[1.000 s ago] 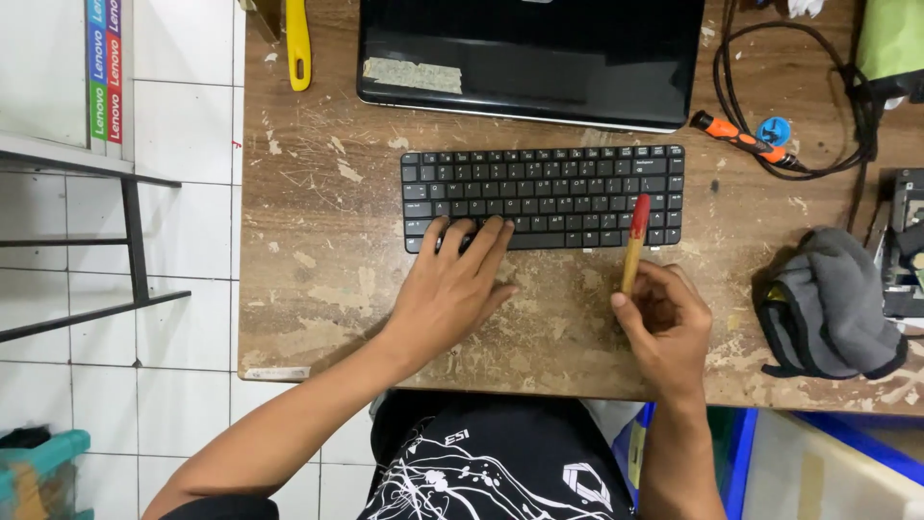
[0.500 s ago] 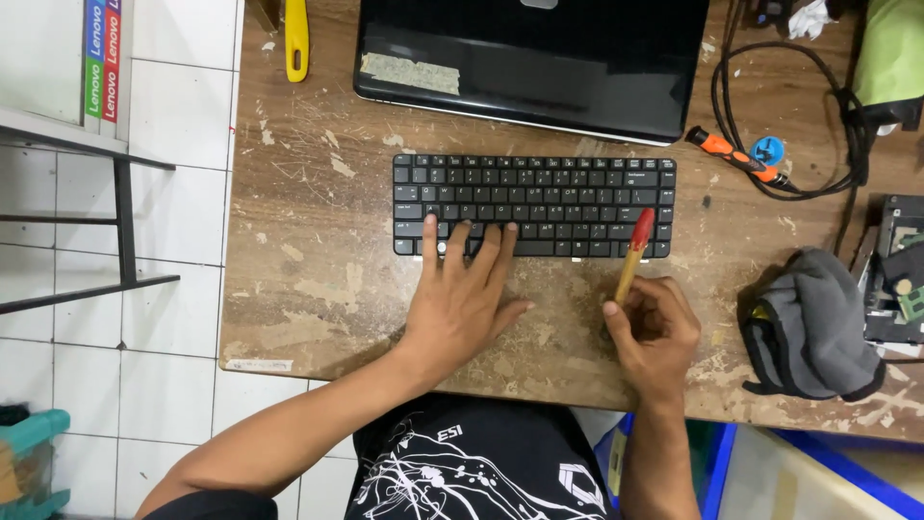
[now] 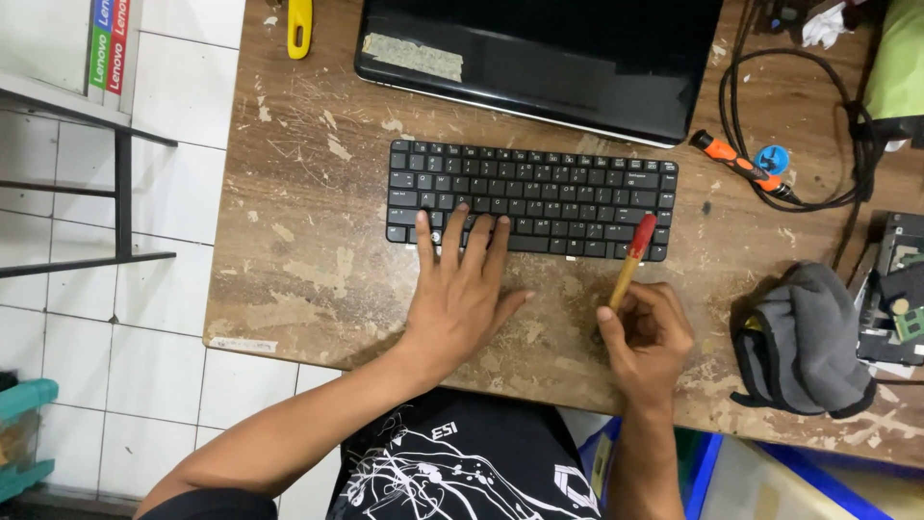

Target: Cleaning and inspecting individual keys on a laptop keyboard using a small brush and manual manipulation.

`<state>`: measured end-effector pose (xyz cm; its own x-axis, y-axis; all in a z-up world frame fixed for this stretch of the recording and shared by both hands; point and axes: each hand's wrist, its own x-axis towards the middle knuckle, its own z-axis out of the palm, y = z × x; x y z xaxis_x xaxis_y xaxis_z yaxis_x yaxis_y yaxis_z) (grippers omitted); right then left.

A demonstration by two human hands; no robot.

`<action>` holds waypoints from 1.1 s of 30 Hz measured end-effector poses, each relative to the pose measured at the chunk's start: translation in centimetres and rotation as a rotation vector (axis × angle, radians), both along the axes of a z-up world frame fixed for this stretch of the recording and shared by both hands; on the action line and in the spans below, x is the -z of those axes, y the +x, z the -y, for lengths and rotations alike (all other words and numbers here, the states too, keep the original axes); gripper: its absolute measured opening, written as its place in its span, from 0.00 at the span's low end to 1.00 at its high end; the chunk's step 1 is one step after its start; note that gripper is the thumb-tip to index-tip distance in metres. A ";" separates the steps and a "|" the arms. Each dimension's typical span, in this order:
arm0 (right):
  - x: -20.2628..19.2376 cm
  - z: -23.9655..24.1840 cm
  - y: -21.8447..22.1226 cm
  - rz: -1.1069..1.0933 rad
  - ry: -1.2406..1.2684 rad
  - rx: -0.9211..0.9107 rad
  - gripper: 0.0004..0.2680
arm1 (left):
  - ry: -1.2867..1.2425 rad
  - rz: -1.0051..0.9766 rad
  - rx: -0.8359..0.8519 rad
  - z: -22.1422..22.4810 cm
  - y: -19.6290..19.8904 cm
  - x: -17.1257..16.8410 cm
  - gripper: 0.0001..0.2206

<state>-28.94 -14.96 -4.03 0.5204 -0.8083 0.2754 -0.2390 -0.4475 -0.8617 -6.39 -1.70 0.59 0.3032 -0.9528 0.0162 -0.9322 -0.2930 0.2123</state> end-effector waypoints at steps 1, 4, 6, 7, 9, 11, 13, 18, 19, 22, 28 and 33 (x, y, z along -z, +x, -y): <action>0.2 0.1 -0.2 0.002 0.001 -0.001 0.10 | 0.001 0.002 -0.001 0.0 -0.1 -0.1 0.37; 0.6 0.2 -0.4 0.011 -0.017 -0.021 0.11 | -0.008 -0.037 -0.013 -0.1 -0.2 -0.2 0.40; 0.6 0.0 -0.4 0.034 -0.008 -0.011 0.11 | -0.027 -0.031 0.000 -0.2 -0.3 0.4 0.35; 0.4 -0.1 -0.3 0.032 -0.002 -0.009 0.11 | -0.021 -0.033 0.002 -0.1 -0.2 0.2 0.35; -0.1 -0.2 0.0 0.044 -0.014 -0.026 0.11 | -0.097 -0.062 -0.012 0.0 0.0 -0.2 0.35; 0.1 -0.3 -0.3 0.053 0.000 -0.029 0.11 | -0.139 -0.091 -0.011 -0.1 -0.1 -0.2 0.36; 0.2 -0.4 -0.3 0.067 0.013 -0.032 0.10 | -0.183 -0.116 -0.010 -0.2 0.6 0.6 0.38; 0.3 -0.4 -0.4 0.077 -0.006 -0.037 0.12 | -0.377 -0.067 -0.079 -0.6 4.2 4.2 0.26; 0.4 -0.4 -0.5 0.076 -0.005 -0.037 0.12 | -0.376 -0.068 -0.079 -0.5 4.7 4.5 0.26; 0.4 -0.5 -0.4 0.075 -0.010 -0.051 0.11 | -0.362 0.025 -0.018 -0.3 6.0 5.1 0.16; 0.3 -0.6 -0.6 0.062 -0.052 -0.065 0.11 | -0.458 0.004 0.002 0.5 6.8 6.1 0.09; 0.4 -0.7 -0.5 0.062 -0.048 -0.049 0.12 | -0.457 -0.188 0.019 1.2 7.5 5.0 0.09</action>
